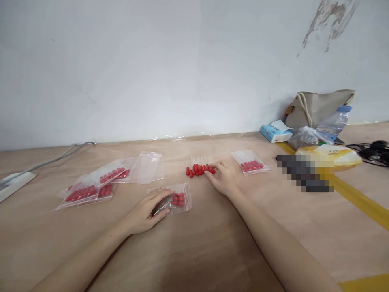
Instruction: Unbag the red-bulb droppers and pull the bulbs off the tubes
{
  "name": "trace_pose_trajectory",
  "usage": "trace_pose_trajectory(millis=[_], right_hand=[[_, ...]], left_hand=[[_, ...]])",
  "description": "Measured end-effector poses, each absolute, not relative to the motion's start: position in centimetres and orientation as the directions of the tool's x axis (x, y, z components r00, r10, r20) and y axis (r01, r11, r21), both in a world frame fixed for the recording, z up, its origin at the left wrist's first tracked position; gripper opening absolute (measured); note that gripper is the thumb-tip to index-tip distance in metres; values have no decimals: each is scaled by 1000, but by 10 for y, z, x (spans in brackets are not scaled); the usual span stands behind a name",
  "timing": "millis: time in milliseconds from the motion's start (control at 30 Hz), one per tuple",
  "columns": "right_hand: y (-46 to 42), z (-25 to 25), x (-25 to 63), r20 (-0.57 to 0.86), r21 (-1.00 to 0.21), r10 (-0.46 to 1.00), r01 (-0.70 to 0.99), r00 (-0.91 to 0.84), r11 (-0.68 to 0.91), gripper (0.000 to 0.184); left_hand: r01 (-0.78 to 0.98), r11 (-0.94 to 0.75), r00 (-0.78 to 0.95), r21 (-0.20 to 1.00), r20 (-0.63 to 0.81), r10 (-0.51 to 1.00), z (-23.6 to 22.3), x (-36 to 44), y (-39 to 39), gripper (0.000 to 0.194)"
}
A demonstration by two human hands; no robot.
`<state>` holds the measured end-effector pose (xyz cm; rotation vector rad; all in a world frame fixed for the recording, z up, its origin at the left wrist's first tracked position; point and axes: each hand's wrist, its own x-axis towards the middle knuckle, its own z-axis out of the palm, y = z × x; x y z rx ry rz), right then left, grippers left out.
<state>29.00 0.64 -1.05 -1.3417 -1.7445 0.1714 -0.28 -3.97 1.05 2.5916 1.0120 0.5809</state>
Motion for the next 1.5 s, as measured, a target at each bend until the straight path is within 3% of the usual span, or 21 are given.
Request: trace_pose_trajectory(millis=[67,167,267,667,933,1233,1500], right_hand=[[-2,-2,280,557,-603,828,651,-71,462,21],[-16,5,261,456,-578,811,571,-366,583,14],[-25,6,242,404,-541,783,567,-474,622,14],[-33,5,226,283,-599,795,548,-537,584,32],[-38,8,223,216,-713,853,520,-475,470,20],[-38,19,231,156,-673,819,547,-553,497,19],[-33,13,232,64,-822,837,447,-543,353,19]], left_hand=[[570,-710,670,414,266,693,10,-2,-40,43],[575,-692,656,437,259,709,10,-1,-39,42],[596,-640,612,485,242,753,10,-2,-38,38],[629,-587,495,510,320,808,1,9,-38,31],[610,-628,552,483,309,775,2,8,-40,34],[596,-647,609,476,257,750,7,9,-43,37],[593,-642,619,485,236,750,7,9,-43,39]])
